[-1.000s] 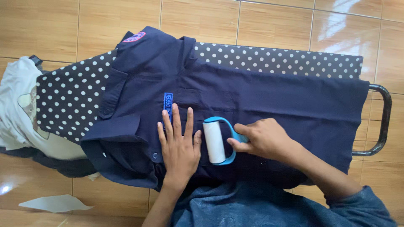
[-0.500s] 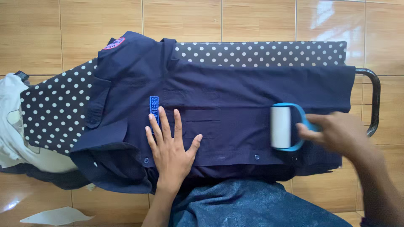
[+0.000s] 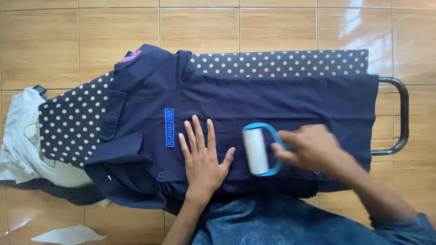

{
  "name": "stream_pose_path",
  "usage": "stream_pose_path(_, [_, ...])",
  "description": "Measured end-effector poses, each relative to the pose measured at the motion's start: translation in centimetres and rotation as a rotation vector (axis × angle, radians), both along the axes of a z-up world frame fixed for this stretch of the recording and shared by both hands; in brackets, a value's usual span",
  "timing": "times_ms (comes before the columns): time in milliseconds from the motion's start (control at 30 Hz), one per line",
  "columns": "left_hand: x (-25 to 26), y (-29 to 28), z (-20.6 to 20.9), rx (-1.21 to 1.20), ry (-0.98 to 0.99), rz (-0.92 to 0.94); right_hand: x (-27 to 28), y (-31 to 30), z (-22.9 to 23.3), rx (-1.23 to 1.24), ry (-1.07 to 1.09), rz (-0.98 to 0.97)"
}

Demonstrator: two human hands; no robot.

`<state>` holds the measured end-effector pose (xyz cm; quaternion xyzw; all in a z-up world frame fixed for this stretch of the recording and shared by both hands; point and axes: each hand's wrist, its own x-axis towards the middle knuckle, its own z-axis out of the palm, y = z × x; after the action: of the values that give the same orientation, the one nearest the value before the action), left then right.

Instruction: The person lays a dark blue shirt on a polka-dotted ironing board and uses a lint roller to clean the fabric. They roll the adhesive tool over the shirt's body, sleeves, and collar, smoothing the material with their hands between passes.

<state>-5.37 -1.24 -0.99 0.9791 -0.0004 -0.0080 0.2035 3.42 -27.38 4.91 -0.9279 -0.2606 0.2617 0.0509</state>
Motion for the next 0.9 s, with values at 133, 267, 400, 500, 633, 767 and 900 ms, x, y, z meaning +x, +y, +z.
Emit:
stream_pose_path(133, [-0.1, 0.4, 0.0, 0.016, -0.007, -0.001, 0.0, 1.2, -1.1, -0.004, 0.048, -0.023])
stream_pose_path(267, [-0.3, 0.4, -0.3, 0.022, -0.002, 0.006, 0.6, -2.2, -0.9, -0.123, 0.119, -0.146])
stream_pose_path(400, [-0.5, 0.3, -0.7, 0.041, -0.015, -0.001, 0.6, -8.0, -0.9, -0.365, 0.208, -0.379])
stream_pose_path(500, [-0.4, 0.3, -0.8, 0.062, 0.011, -0.002, -0.4, -14.2, -2.2, -0.527, 0.172, -0.479])
stream_pose_path(633, [-0.6, 0.3, -0.8, 0.065, -0.012, -0.008, -2.2, -23.5, -5.3, -0.551, 0.062, -0.503])
stream_pose_path(767, [-0.4, 0.3, -0.7, 0.052, -0.012, -0.005, -2.5, -27.7, -5.4, -0.362, -0.056, -0.617])
stream_pose_path(900, [-0.2, 0.3, 0.1, 0.031, -0.010, 0.000, -0.3, -27.4, -4.0, -0.018, -0.221, -0.681])
